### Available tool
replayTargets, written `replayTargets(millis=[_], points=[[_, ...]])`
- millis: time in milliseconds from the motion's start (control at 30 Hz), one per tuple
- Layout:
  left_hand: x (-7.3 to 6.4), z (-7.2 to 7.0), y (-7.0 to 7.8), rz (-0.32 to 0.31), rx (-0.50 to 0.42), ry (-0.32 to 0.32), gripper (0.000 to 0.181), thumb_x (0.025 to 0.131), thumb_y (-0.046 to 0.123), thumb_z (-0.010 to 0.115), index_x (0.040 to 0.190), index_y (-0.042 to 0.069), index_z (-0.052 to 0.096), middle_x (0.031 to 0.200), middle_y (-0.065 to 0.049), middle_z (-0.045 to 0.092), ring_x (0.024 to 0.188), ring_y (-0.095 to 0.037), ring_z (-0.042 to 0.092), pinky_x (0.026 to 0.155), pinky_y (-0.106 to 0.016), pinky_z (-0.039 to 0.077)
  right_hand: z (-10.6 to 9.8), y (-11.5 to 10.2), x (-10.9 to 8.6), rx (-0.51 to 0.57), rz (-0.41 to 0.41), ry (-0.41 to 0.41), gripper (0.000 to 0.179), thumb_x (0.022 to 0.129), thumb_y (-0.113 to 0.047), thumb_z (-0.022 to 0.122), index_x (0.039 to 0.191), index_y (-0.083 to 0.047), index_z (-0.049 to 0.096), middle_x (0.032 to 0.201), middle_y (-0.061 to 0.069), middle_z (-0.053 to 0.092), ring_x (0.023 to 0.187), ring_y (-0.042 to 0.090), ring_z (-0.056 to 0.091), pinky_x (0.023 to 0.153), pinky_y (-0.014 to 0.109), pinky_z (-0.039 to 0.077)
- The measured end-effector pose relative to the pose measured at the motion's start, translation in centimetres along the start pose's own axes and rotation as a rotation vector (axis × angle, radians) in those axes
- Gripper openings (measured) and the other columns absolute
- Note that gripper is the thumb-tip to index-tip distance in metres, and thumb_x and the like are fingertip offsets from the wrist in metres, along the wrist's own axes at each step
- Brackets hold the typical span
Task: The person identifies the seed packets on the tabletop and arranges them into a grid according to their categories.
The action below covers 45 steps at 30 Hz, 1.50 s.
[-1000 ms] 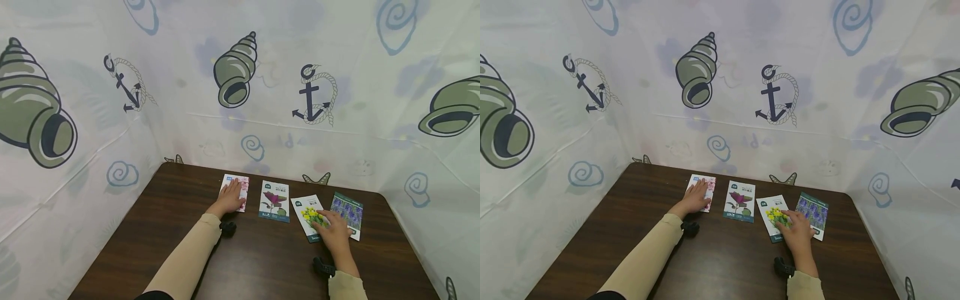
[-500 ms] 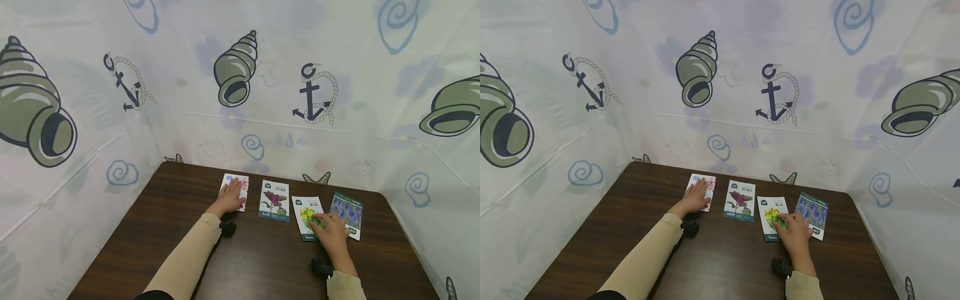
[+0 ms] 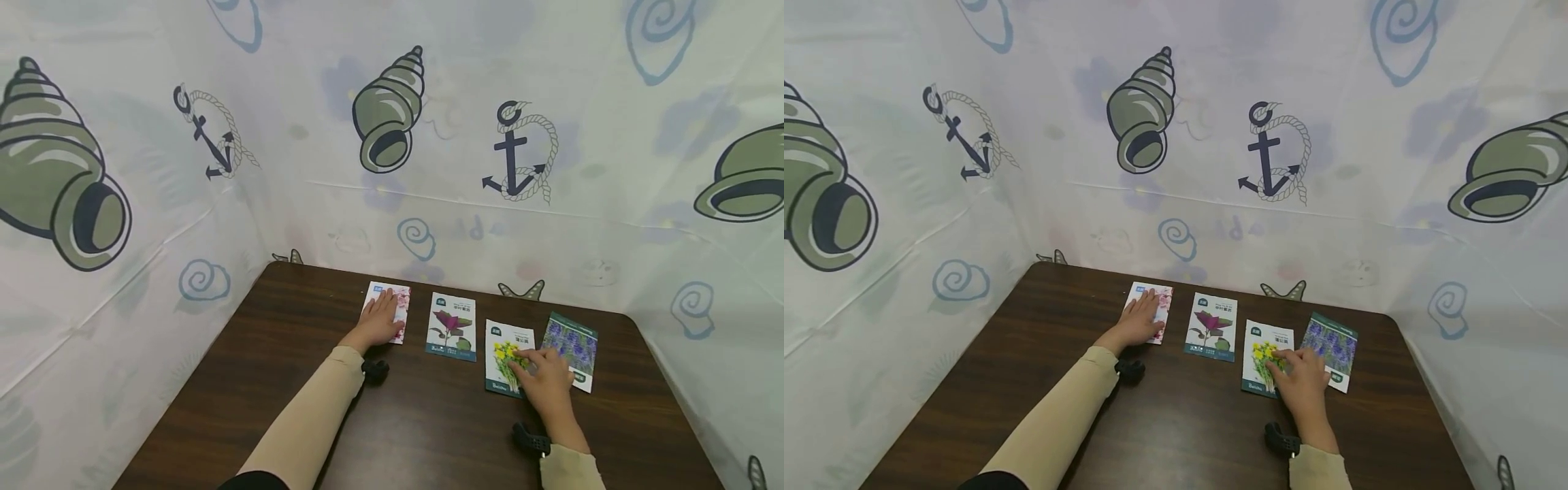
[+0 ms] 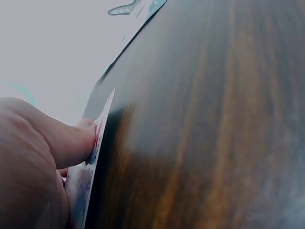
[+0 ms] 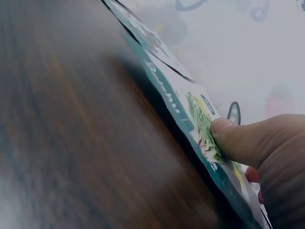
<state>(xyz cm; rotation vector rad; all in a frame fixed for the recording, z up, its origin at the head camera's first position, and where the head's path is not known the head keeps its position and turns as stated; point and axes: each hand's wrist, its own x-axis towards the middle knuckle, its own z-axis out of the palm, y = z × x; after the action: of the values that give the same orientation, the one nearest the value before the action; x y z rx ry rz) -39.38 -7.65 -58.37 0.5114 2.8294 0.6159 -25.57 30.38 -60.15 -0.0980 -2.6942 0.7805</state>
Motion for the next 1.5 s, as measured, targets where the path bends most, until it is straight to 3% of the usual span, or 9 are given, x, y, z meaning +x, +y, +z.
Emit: replayTargets(millis=[200, 300, 467, 600, 900, 1067, 1233, 1333, 1500], points=[[0.1, 0.2, -0.1, 0.007, -0.019, 0.000, 0.076, 0.105, 0.038, 0.048, 0.163, 0.005, 0.013, 0.173, -0.011, -0.002, 0.160, -0.027, -0.005, 0.128, -0.052, -0.003, -0.1, 0.2, 0.0, -0.023, 0.022, -0.010, 0.041, 0.087, -0.040, 0.079, 0.123, -0.021, 0.072, 0.112, 0.014, 0.050, 0.110, 0.039, 0.041, 0.087, 0.064, 0.025], [0.2, 0.2, -0.3, 0.007, -0.013, 0.004, 0.076, 0.105, 0.039, 0.047, 0.163, 0.006, 0.012, 0.173, -0.010, -0.003, 0.160, -0.027, -0.006, 0.128, -0.052, -0.004, -0.1, 0.1, 0.0, -0.015, 0.015, 0.004, 0.039, 0.087, -0.040, 0.080, 0.119, -0.020, 0.073, 0.113, 0.014, 0.051, 0.113, 0.041, 0.040, 0.088, 0.065, 0.023], [0.3, 0.2, -0.3, 0.007, -0.019, 0.000, 0.076, 0.105, 0.040, 0.047, 0.163, 0.006, 0.011, 0.173, -0.010, -0.003, 0.160, -0.027, -0.006, 0.128, -0.052, -0.004, 0.0, 0.2, 0.0, -0.004, -0.038, 0.026, 0.031, 0.084, -0.033, 0.084, 0.108, -0.016, 0.078, 0.125, 0.014, 0.056, 0.126, 0.045, 0.040, 0.092, 0.068, 0.022], [0.2, 0.2, -0.4, 0.010, -0.023, 0.003, 0.075, 0.105, 0.038, 0.049, 0.163, 0.005, 0.014, 0.173, -0.012, 0.000, 0.160, -0.029, -0.003, 0.128, -0.053, -0.001, 0.0, 0.2, -0.2, 0.005, -0.101, 0.007, 0.031, 0.084, -0.029, 0.083, 0.112, -0.017, 0.077, 0.134, 0.013, 0.061, 0.132, 0.043, 0.043, 0.093, 0.069, 0.024], [0.4, 0.2, -0.4, -0.003, 0.012, -0.005, 0.077, 0.105, 0.043, 0.048, 0.164, 0.008, 0.012, 0.173, -0.008, -0.003, 0.160, -0.024, -0.006, 0.129, -0.051, -0.002, -0.2, 0.1, -0.9, 0.018, -0.154, -0.019, 0.030, 0.086, -0.029, 0.081, 0.115, -0.023, 0.077, 0.118, 0.007, 0.061, 0.108, 0.036, 0.045, 0.084, 0.061, 0.025], [0.2, 0.0, -0.1, 0.002, 0.039, 0.007, 0.076, 0.105, 0.042, 0.049, 0.163, 0.007, 0.015, 0.173, -0.009, 0.001, 0.161, -0.026, -0.002, 0.129, -0.052, 0.002, -0.2, 0.1, -1.0, 0.032, -0.162, -0.011, 0.024, 0.084, -0.026, 0.084, 0.107, -0.020, 0.079, 0.116, 0.007, 0.062, 0.116, 0.039, 0.046, 0.088, 0.064, 0.025], [-0.3, -0.2, 0.1, 0.011, 0.061, 0.022, 0.076, 0.105, 0.042, 0.049, 0.163, 0.006, 0.017, 0.173, -0.011, 0.004, 0.161, -0.028, 0.002, 0.129, -0.053, 0.006, -0.5, 0.2, -1.1, 0.079, -0.176, -0.070, 0.022, 0.085, -0.024, 0.083, 0.104, -0.013, 0.078, 0.134, 0.012, 0.065, 0.135, 0.040, 0.049, 0.106, 0.068, 0.033], [-0.2, -0.2, 0.1, 0.013, 0.055, 0.021, 0.076, 0.105, 0.043, 0.049, 0.163, 0.007, 0.016, 0.173, -0.010, 0.003, 0.161, -0.027, 0.002, 0.129, -0.053, 0.006, -0.7, 0.1, -1.3, 0.102, -0.162, -0.128, 0.023, 0.088, -0.025, 0.080, 0.107, -0.012, 0.076, 0.139, 0.012, 0.063, 0.132, 0.038, 0.053, 0.104, 0.064, 0.042], [0.1, 0.0, -0.4, 0.019, 0.015, 0.016, 0.078, 0.105, 0.045, 0.048, 0.163, 0.006, 0.014, 0.173, -0.011, 0.000, 0.161, -0.027, -0.001, 0.129, -0.053, 0.002, -0.9, 0.0, -1.6, 0.093, -0.160, -0.163, 0.031, 0.090, -0.026, 0.078, 0.117, -0.012, 0.073, 0.140, 0.013, 0.061, 0.126, 0.036, 0.054, 0.101, 0.062, 0.043]])
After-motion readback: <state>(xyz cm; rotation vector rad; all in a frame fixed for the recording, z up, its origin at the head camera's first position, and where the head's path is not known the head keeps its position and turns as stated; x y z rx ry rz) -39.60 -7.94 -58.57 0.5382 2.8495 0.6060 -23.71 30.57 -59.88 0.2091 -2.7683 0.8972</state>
